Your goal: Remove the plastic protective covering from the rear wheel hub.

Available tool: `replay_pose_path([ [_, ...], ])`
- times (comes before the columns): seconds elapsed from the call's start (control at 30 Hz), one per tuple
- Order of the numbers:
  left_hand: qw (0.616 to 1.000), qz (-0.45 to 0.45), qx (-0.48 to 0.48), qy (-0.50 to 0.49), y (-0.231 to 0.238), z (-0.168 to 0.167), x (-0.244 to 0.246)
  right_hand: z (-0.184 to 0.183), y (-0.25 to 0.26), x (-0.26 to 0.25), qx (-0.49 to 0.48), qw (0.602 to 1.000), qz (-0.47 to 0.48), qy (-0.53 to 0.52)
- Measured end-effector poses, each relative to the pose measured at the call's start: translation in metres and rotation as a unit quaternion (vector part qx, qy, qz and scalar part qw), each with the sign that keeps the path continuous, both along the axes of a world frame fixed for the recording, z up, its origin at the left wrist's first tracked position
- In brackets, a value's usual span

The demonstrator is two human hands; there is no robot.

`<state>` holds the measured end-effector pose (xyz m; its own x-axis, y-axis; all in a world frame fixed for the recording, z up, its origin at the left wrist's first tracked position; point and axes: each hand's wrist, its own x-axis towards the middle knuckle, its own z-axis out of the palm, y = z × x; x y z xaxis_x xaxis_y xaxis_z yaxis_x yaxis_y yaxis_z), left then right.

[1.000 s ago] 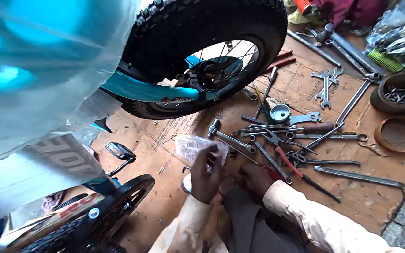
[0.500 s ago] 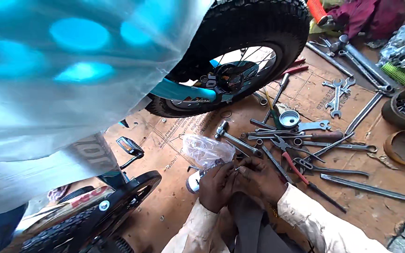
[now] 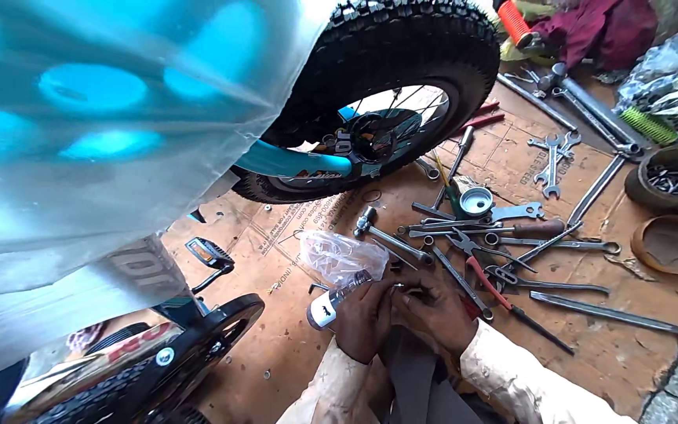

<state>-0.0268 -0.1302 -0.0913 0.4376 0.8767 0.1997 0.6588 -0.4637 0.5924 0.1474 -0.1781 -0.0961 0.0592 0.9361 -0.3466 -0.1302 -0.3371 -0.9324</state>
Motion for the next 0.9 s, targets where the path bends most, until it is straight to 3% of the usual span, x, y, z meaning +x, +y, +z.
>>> replay_pose_path([
  [0.1,1.000,0.013,-0.003,0.004,-0.003,0.001,0.003,-0.005,-0.004,-0.002,0.061,0.996,-0.056,0.030],
  [0.27,1.000,0.008,-0.014,0.016,-0.001,-0.002,0.003,0.002,-0.003,-0.002,0.010,1.000,-0.023,0.007],
  [0.4,1.000,0.015,-0.005,0.025,0.001,-0.001,0.002,0.000,-0.004,-0.001,0.078,0.995,-0.048,0.030],
  [0.5,1.000,0.011,-0.006,0.025,0.002,-0.001,0.003,-0.003,-0.001,0.001,-0.010,0.998,-0.037,0.056],
  [0.63,1.000,0.010,-0.010,0.019,0.003,0.000,0.003,-0.004,-0.001,0.001,0.013,0.995,-0.028,0.096],
  [0.77,1.000,-0.006,-0.016,0.013,0.004,-0.001,0.002,0.007,0.007,-0.002,-0.121,0.948,-0.093,0.278],
  [0.9,1.000,0.001,-0.029,-0.003,0.002,0.000,0.002,0.010,0.014,-0.001,-0.192,0.930,-0.100,0.298],
])
